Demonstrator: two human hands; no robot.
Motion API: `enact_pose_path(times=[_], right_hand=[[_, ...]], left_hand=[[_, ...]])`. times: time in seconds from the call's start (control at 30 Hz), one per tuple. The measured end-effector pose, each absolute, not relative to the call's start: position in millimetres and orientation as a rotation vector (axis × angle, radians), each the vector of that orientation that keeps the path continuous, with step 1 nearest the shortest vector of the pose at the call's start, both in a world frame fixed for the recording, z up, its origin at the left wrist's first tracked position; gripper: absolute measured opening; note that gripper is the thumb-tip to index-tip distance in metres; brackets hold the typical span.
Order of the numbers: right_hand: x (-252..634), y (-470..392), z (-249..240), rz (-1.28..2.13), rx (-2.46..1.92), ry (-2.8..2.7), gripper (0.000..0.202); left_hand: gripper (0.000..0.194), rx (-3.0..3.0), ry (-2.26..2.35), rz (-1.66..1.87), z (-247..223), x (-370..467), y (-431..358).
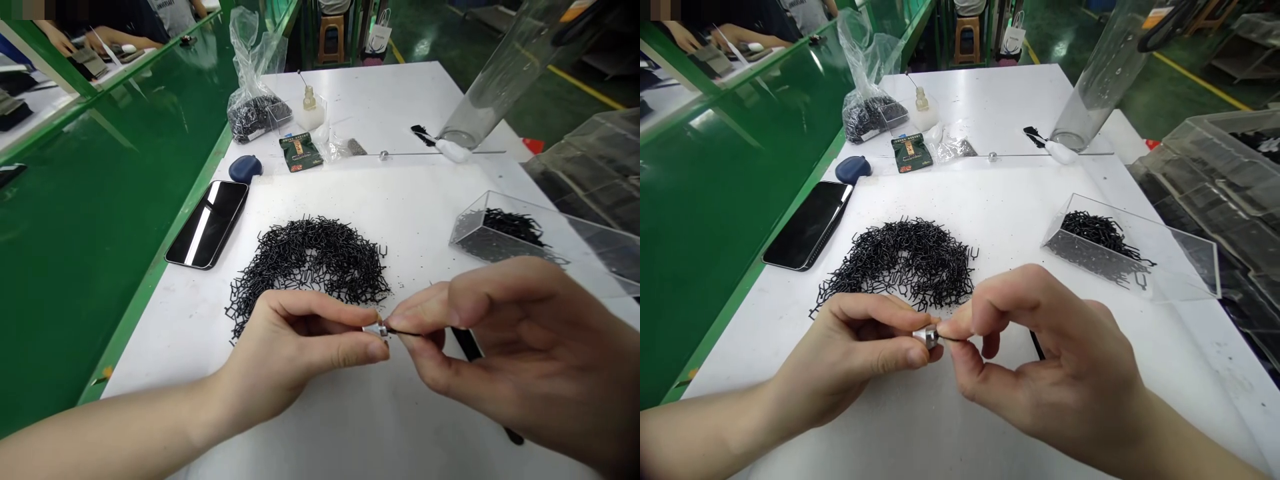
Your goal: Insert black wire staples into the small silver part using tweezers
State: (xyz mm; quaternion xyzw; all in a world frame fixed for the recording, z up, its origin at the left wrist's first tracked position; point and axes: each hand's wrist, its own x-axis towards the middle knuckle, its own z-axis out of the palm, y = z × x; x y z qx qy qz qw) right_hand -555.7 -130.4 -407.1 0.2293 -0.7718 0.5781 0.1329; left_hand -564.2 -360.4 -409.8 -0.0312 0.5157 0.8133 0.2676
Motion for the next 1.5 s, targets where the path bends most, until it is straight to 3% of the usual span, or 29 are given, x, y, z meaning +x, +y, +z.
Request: enact_pose_path(times=[0.17, 0.33, 0.47, 0.63, 0.77, 1.0, 1.07, 1.23, 1.5], right_hand=[[-551, -129, -413, 1.65, 0.676, -2.25, 0.035], [-561, -129, -405, 1.76, 0.472, -2.078, 0.048], [-570, -131, -403, 1.868, 0.395, -2.023, 0.046], [-571, -131, -405, 1.907, 0.358, -2.052, 0.042], [-568, -131, -405, 1.911, 0.398, -2.072, 0.044], [-565, -133, -407, 1.884, 0.482, -2.095, 0.046], [-564, -133, -408, 1.873, 0.475, -2.108, 0.045], [-563, -133, -407, 1.869, 0.455, -2.12, 0.045], [-565, -133, -409, 1.904, 0.452, -2.103, 0.043]], left_hand=[[0.028, -0.069, 1.435, 2.177, -411, -564, -360], [0.029, 0.018, 1.546, 2.207, -410, -564, -362], [0.036, 0.259, 1.792, 2.197, -406, -561, -364], [0.019, 0.893, 2.303, 1.886, -409, -557, -369], [0.017, 1.14, 2.454, 1.532, -418, -556, -370], [0.018, 1.066, 2.518, 1.489, -416, -553, -367], [0.025, 0.975, 2.534, 1.591, -413, -552, -368], [0.064, 0.895, 2.418, 1.844, -409, -550, -372], [0.076, 0.895, 2.207, 1.818, -412, -547, -379]])
